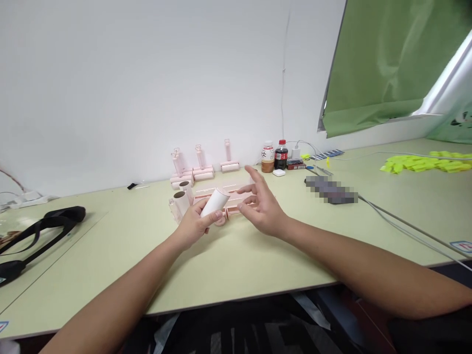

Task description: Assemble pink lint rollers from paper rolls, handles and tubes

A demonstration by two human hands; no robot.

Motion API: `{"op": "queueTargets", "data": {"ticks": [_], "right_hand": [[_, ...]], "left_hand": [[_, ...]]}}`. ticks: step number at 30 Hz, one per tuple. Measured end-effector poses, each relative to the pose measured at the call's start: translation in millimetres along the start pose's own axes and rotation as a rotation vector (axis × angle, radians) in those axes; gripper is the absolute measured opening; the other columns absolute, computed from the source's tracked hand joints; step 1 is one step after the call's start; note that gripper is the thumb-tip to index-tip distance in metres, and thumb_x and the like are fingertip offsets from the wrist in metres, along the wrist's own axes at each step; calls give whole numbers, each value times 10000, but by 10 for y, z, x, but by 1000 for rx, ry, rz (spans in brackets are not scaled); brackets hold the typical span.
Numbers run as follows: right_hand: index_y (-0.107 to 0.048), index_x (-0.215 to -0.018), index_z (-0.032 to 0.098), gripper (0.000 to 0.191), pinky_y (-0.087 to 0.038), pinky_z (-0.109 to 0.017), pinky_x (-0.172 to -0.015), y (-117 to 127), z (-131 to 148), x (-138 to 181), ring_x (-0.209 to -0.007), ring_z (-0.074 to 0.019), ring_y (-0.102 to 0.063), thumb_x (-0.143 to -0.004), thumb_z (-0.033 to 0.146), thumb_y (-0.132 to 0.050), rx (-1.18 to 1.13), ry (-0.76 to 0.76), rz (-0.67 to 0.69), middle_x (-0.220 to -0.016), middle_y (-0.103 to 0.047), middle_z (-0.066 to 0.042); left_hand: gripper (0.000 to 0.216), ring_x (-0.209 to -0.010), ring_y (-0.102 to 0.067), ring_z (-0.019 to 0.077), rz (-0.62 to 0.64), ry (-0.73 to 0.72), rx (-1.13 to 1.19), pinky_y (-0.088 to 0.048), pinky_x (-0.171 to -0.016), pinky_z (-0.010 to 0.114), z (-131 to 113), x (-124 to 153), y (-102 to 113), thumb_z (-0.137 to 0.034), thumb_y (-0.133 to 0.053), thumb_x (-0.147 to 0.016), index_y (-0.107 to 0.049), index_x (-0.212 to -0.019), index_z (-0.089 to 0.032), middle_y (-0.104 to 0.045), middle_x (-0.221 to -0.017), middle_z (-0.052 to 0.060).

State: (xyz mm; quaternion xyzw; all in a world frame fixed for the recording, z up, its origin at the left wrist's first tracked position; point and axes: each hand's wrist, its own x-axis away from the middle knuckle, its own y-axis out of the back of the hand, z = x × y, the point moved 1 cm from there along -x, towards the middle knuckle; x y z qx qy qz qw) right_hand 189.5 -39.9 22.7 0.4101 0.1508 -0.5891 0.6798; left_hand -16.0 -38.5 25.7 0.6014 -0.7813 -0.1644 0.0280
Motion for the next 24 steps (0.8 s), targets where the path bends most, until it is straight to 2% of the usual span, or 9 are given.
{"op": "queueTargets", "data": {"ticks": [4, 5, 9, 11, 15, 16, 19, 20, 24], "right_hand": [[-333, -1439, 297, 673, -580, -344, -733, -51, 28, 31, -968, -185, -593, -824, 191, -585, -21, 172, 268, -1430, -361, -136], [-379, -1407, 292, 618, -576, -340, -724, -45, 35, 32, -930, -173, -592, -830, 190, -577, -11, 203, 267, -1412, -366, -131], [-385, -1353, 303, 573, -554, -335, -672, 45, 70, 19, -862, -169, -540, -822, 197, -574, 63, 198, -162, -1307, -387, -105], [-357, -1349, 301, 595, -543, -328, -642, 63, 92, 12, -847, -174, -523, -808, 198, -582, 81, 199, -220, -1274, -398, -102], [-446, -1274, 266, 474, -535, -297, -620, 10, 111, 4, -779, -148, -534, -826, 184, -576, 107, 273, 190, -1205, -479, -95], [-456, -1266, 264, 457, -535, -293, -618, 7, 108, 5, -773, -144, -535, -832, 178, -570, 105, 276, 201, -1202, -481, -94], [-411, -1313, 272, 517, -537, -307, -629, 41, 88, 4, -825, -161, -530, -832, 180, -574, 104, 228, -52, -1247, -435, -107], [-399, -1326, 274, 533, -538, -311, -628, 50, 83, 3, -834, -166, -529, -832, 189, -580, 104, 220, -68, -1257, -432, -110], [-510, -1222, 253, 376, -547, -300, -612, 51, 70, -19, -796, -156, -555, -854, 205, -569, 75, 270, 240, -1183, -519, -94]], "left_hand": [[470, -569, -492, 113, 35, -38, -18, -406, -420, 202, 11, 18, -43, -452, -728, -720, -662, -1108, -194, -616, -873, 45], [444, -578, -498, 118, 39, -42, -27, -416, -428, 206, 10, 22, -50, -452, -729, -718, -670, -1070, -188, -617, -870, 45], [372, -619, -520, 129, 13, -80, -79, -417, -434, 204, -1, 31, -44, -447, -715, -734, -673, -991, -182, -629, -929, 57], [375, -640, -527, 136, 16, -108, -100, -409, -438, 205, 3, 29, -33, -445, -714, -737, -668, -1005, -188, -632, -937, 56], [369, -623, -518, 133, 43, -125, -142, -396, -491, 222, 36, 21, -29, -441, -721, -732, -673, -995, -187, -630, -847, 32], [367, -628, -523, 138, 45, -121, -151, -391, -503, 225, 42, 20, -31, -442, -724, -730, -676, -986, -184, -630, -834, 31], [366, -677, -546, 159, 36, -128, -171, -389, -532, 232, 41, 18, -36, -447, -720, -735, -679, -992, -189, -641, -866, 40], [364, -695, -552, 165, 32, -139, -177, -395, -547, 236, 36, 19, -36, -445, -717, -739, -677, -998, -191, -644, -881, 43], [376, -758, -573, 192, 27, -188, -213, -423, -610, 257, 37, 17, -30, -451, -710, -745, -673, -1009, -185, -654, -894, 51]]}}
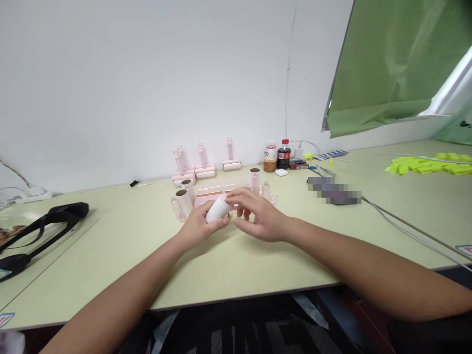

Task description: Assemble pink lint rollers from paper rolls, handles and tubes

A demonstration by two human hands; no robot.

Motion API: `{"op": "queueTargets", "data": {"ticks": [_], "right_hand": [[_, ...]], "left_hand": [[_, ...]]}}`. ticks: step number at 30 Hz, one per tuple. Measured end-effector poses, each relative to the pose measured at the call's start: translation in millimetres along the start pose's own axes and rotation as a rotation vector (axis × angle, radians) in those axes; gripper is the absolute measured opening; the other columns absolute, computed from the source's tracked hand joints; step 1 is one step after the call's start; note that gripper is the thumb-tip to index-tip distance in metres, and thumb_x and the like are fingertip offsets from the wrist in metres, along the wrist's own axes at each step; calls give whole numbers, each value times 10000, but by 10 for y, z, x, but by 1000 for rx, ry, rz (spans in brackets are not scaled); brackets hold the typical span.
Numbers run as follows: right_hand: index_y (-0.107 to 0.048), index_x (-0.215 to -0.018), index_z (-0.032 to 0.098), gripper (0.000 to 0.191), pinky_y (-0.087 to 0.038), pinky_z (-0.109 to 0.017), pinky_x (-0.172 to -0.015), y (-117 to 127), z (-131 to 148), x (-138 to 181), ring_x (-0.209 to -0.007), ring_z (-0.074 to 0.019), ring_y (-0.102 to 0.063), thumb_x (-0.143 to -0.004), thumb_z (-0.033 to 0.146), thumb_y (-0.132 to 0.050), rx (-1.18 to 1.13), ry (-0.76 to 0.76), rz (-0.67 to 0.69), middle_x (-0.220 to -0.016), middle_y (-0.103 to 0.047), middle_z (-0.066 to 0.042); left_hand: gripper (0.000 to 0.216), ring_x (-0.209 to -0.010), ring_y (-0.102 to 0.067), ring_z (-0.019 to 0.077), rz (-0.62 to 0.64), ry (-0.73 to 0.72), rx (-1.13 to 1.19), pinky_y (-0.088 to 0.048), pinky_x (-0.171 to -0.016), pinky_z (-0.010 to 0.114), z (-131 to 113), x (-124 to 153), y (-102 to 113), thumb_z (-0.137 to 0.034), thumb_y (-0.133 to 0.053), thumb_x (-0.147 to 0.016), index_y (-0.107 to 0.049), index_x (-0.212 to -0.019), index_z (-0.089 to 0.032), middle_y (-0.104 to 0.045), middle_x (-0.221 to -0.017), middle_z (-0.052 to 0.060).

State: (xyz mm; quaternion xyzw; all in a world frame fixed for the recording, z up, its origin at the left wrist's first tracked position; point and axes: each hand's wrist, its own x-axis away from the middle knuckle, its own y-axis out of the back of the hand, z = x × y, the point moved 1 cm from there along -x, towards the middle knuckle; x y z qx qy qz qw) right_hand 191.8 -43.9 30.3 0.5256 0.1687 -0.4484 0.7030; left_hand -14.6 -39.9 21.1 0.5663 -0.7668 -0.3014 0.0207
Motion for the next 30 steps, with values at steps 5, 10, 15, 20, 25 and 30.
{"op": "queueTargets", "data": {"ticks": [5, 10, 15, 20, 25, 30], "right_hand": [[-520, -1229, 257, 411, -553, -416, -829, 38, -12, -5, -1098, -252, -527, -830, 176, -572, 69, 18, -233, -1213, -493, -113], [-445, -1297, 255, 509, -455, -543, -982, -35, 27, 25, -1255, -308, -438, -809, 168, -566, 166, 66, -236, -1410, -341, -149], [-227, -1454, 250, 713, -494, -494, -936, -79, 9, 37, -1093, -245, -549, -818, 117, -520, 130, 78, -212, -1173, -547, -116], [-567, -1129, 209, 309, -510, -495, -906, -70, -3, 27, -1186, -297, -498, -828, 141, -548, 194, 84, -217, -1274, -479, -155], [-444, -1325, 208, 502, -519, -463, -888, -69, 10, 23, -1059, -244, -568, -837, 154, -549, 137, 86, -199, -1216, -534, -142], [-594, -1079, 204, 297, -513, -424, -866, -9, -30, 5, -1101, -252, -551, -809, 112, -511, 173, 58, -195, -1158, -553, -120]], "left_hand": [[384, -740, -586, 190, 16, 21, -24, -432, -575, 262, 37, -3, -2, -493, -670, -773, -651, -1004, -187, -642, -902, 56], [489, -749, -582, 166, 19, 33, -21, -464, -613, 278, 28, 19, -11, -518, -650, -785, -546, -1144, -203, -610, -1024, 51], [482, -730, -572, 153, 47, 45, -30, -464, -612, 284, 31, 32, -25, -541, -633, -789, -501, -1095, -194, -589, -985, 37], [471, -734, -566, 156, 64, 43, -64, -446, -609, 279, 40, 29, -23, -543, -634, -788, -503, -1075, -192, -578, -940, 22], [459, -740, -562, 154, 65, 36, -69, -443, -603, 271, 61, 27, -25, -536, -631, -797, -495, -1068, -191, -576, -970, 28], [463, -671, -553, 133, 53, 69, -29, -442, -552, 258, 100, 6, -29, -521, -643, -792, -500, -1083, -191, -578, -918, 17]]}}
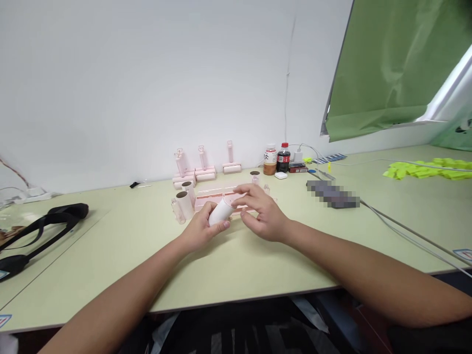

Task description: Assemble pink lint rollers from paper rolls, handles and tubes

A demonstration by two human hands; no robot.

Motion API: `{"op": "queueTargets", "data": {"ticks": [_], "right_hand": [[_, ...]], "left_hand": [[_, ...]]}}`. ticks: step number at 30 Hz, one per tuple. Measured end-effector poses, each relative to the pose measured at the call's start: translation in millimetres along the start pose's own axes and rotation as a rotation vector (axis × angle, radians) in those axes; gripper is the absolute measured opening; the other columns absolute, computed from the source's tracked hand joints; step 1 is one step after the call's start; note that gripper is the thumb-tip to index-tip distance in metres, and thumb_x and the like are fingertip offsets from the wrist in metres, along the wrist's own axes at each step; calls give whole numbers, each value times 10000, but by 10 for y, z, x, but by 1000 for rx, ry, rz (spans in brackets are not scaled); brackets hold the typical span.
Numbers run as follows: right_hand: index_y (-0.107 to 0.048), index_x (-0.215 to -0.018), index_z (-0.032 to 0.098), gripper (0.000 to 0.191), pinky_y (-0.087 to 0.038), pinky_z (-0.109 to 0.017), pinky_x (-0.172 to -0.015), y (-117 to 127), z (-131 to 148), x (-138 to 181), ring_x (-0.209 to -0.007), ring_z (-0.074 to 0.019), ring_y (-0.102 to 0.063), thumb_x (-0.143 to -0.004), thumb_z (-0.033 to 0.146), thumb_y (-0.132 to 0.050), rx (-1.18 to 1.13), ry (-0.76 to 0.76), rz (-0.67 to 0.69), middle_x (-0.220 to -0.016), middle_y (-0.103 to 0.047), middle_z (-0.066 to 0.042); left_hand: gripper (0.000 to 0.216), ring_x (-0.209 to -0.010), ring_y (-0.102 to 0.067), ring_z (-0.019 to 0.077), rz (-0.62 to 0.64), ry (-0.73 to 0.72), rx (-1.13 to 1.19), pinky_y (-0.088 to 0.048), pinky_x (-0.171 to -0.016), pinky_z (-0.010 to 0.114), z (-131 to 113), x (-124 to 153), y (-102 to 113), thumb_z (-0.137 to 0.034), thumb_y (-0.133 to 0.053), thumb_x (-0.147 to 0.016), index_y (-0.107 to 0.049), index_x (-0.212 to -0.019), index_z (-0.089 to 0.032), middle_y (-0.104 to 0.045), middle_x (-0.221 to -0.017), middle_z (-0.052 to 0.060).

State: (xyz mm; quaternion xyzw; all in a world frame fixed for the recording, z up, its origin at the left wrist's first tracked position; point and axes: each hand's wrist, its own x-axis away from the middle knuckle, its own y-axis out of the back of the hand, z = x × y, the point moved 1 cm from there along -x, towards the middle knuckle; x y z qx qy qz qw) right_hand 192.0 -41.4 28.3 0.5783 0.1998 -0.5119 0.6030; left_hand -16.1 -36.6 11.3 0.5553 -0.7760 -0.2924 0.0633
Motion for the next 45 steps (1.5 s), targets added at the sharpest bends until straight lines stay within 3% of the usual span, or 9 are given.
{"op": "queueTargets", "data": {"ticks": [3, 5, 11, 21, 28, 33, 38, 41, 45], "right_hand": [[-572, -1119, 186, 364, -516, -361, -753, 45, -89, -25, -952, -221, -587, -774, 95, -502, 79, -136, 7, -1104, -587, -106], [-578, -1127, 168, 352, -494, -321, -695, 53, -159, -33, -844, -193, -601, -788, 116, -503, 162, -268, 129, -1073, -619, -95], [-622, -1124, 158, 314, -437, -318, -742, -10, -260, -9, -999, -261, -619, -843, 191, -487, 467, -474, 512, -1133, -667, -118], [-621, -1012, 186, 240, -405, -289, -630, -22, -226, 33, -896, -264, -646, -806, 191, -498, 600, -497, 743, -1032, -682, -113], [-658, -787, 169, 118, -389, -302, -576, 41, -164, 36, -746, -273, -634, -759, 130, -551, 553, -527, 924, -794, -684, -144], [-605, -924, 185, 140, -383, -273, -551, 18, -145, 26, -677, -207, -591, -804, 217, -540, 224, -585, 715, -813, -661, -78], [-247, -1457, 259, 788, -407, -233, -463, -43, -151, 15, -517, -125, -529, -735, 139, -540, -213, -840, 320, -818, -645, -4], [-313, -1424, 309, 758, -369, -209, -352, -114, -166, 22, -371, -81, -406, -725, 135, -548, -399, -980, 222, -677, -571, 57], [-450, -1297, 259, 548, -439, -203, -332, -196, -203, 42, -351, -77, -438, -769, 178, -571, -728, -1176, 229, -628, -574, 59]], "left_hand": [[501, -643, -558, 123, -60, 15, 55, -445, -516, 245, 22, -25, 22, -516, -628, -805, -474, -1165, -204, -579, -916, 17], [499, -643, -563, 125, -122, 18, 64, -445, -500, 235, 38, -39, 44, -513, -620, -811, -473, -1172, -202, -577, -884, 13], [456, -635, -563, 118, -169, 24, 87, -437, -465, 210, 45, -44, 55, -522, -611, -821, -479, -1111, -196, -562, -841, 4], [470, -606, -548, 98, -136, 36, 105, -432, -451, 206, -4, -23, 31, -565, -582, -833, -454, -1100, -200, -533, -861, 1], [459, -551, -482, 94, -99, 1, 129, -384, -449, 217, -21, -8, 29, -628, -470, -872, -444, -1017, -193, -489, -746, -18], [454, -475, -374, 77, -118, 35, 261, -295, -426, 212, -18, -23, 36, -652, -425, -879, -418, -923, -200, -428, -633, -51], [462, -516, -478, 96, -76, 121, 450, -340, -409, 193, -17, -50, 20, -637, -537, -831, -431, -914, -195, -508, -662, -29], [527, -588, -608, 142, 5, 170, 530, -441, -433, 215, -30, -54, 3, -598, -587, -821, -412, -1114, -197, -610, -790, 20], [688, -563, -646, 163, 39, 192, 554, -483, -418, 235, -53, -38, -9, -561, -601, -832, -245, -1352, -286, -626, -824, 13]]}}
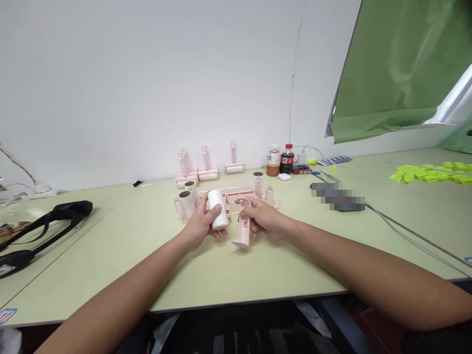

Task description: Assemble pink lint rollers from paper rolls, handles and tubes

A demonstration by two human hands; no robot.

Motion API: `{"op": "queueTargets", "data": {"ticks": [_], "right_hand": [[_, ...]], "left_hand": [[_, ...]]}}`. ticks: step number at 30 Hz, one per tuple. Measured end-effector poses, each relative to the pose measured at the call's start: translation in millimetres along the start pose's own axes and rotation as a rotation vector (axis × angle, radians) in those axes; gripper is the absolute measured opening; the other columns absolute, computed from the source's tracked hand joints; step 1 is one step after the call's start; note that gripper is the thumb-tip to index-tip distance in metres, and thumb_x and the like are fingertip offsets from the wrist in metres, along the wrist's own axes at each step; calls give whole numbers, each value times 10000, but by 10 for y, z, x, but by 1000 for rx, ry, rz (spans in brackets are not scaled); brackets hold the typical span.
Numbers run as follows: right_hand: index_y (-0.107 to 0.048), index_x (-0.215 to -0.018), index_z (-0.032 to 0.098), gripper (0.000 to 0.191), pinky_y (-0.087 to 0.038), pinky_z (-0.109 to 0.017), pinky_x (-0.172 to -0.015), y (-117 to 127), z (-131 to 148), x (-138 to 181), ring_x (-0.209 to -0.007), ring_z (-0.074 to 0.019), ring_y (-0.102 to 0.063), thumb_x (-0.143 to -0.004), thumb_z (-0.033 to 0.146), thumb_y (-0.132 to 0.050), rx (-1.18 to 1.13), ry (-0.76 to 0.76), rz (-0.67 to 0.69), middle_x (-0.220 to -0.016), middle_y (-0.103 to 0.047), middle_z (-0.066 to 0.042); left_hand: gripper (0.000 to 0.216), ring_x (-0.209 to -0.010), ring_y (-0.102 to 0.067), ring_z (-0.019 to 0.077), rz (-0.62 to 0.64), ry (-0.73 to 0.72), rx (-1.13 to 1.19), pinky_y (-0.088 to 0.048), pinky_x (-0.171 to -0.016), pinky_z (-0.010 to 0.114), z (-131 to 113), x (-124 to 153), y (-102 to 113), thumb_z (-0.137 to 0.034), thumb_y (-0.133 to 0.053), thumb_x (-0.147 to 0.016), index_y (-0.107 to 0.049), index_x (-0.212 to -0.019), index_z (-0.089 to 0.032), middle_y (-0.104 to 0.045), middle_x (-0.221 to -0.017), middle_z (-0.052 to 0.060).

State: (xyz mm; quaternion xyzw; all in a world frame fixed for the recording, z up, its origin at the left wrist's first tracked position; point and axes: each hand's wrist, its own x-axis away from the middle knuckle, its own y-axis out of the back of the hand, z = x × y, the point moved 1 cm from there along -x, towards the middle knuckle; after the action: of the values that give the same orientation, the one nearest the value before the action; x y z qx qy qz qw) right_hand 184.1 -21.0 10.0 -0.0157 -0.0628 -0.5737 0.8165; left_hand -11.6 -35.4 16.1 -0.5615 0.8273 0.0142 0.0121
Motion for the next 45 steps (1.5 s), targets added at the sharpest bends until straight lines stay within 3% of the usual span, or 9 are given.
{"op": "queueTargets", "data": {"ticks": [3, 9, 14, 20, 25, 32, 34, 38, 45], "right_hand": [[-487, -1204, 226, 355, -502, -204, -368, -8, -27, -22, -377, -88, -519, -858, 256, -561, -180, -100, 139, -600, -605, 46], [-570, -939, 147, 99, -570, -222, -427, 3, -1, -10, -416, -101, -595, -903, 236, -546, -314, -131, 283, -598, -664, -2], [-551, -849, 150, 152, -570, -228, -407, 32, 1, -23, -406, -113, -601, -934, 264, -496, -363, -136, 305, -571, -662, -5], [-555, -915, 144, 189, -577, -249, -407, 28, -4, -15, -405, -119, -607, -964, 309, -478, -354, -168, 340, -594, -677, -11], [-563, -1006, 143, 291, -597, -270, -451, 24, -21, -13, -517, -140, -666, -968, 416, -469, -345, -159, 391, -710, -705, -46], [-625, -963, 141, 267, -515, -161, -395, 58, 13, 8, -549, -97, -611, -818, 351, -705, -220, 3, 457, -773, -677, -30], [-628, -1019, 143, 310, -556, -196, -451, 67, 40, 35, -594, -110, -633, -828, 381, -688, -222, 11, 468, -848, -696, -53], [-630, -1042, 138, 458, -604, -251, -573, 70, 35, 51, -701, -141, -680, -839, 549, -625, -180, 33, 478, -943, -712, -97], [-597, -921, 120, 501, -607, -286, -676, 47, -42, 30, -805, -159, -682, -749, 578, -703, 76, 105, 471, -945, -673, -85]], "left_hand": [[742, -554, -650, 174, 31, -4, -26, -499, -421, 251, -1, 22, -12, -559, -608, -829, -202, -1402, -320, -608, -789, -5], [676, -593, -618, 158, 107, -10, -55, -496, -463, 256, 24, 47, -34, -569, -626, -808, -345, -1349, -278, -600, -824, 2], [728, -658, -611, 163, 141, -24, -88, -484, -533, 256, 42, 54, -50, -571, -643, -792, -355, -1378, -249, -609, -886, 40], [683, -690, -607, 160, 197, -23, -100, -473, -566, 252, 57, 56, -51, -549, -614, -826, -363, -1378, -236, -610, -931, 58], [639, -766, -593, 178, 208, -70, -188, -461, -598, 250, -4, 55, 20, -476, -590, -844, -375, -1394, -231, -604, -992, 69], [755, -1168, -527, 288, 211, -269, -555, -455, -944, 393, -111, 118, 100, -317, -587, -816, -282, -1504, -263, -528, -1362, 79], [782, -1144, -549, 292, 215, -310, -633, -465, -926, 383, -137, 143, 116, -310, -599, -811, -267, -1517, -268, -559, -1334, 82], [784, -842, -643, 236, 307, -274, -714, -507, -721, 316, -182, 182, 127, -321, -564, -837, -211, -1536, -279, -689, -1049, 64], [489, -949, -625, 248, 395, -439, -771, -478, -822, 326, -280, 211, -11, -430, -529, -877, -524, -1339, -267, -666, -1152, 66]]}}
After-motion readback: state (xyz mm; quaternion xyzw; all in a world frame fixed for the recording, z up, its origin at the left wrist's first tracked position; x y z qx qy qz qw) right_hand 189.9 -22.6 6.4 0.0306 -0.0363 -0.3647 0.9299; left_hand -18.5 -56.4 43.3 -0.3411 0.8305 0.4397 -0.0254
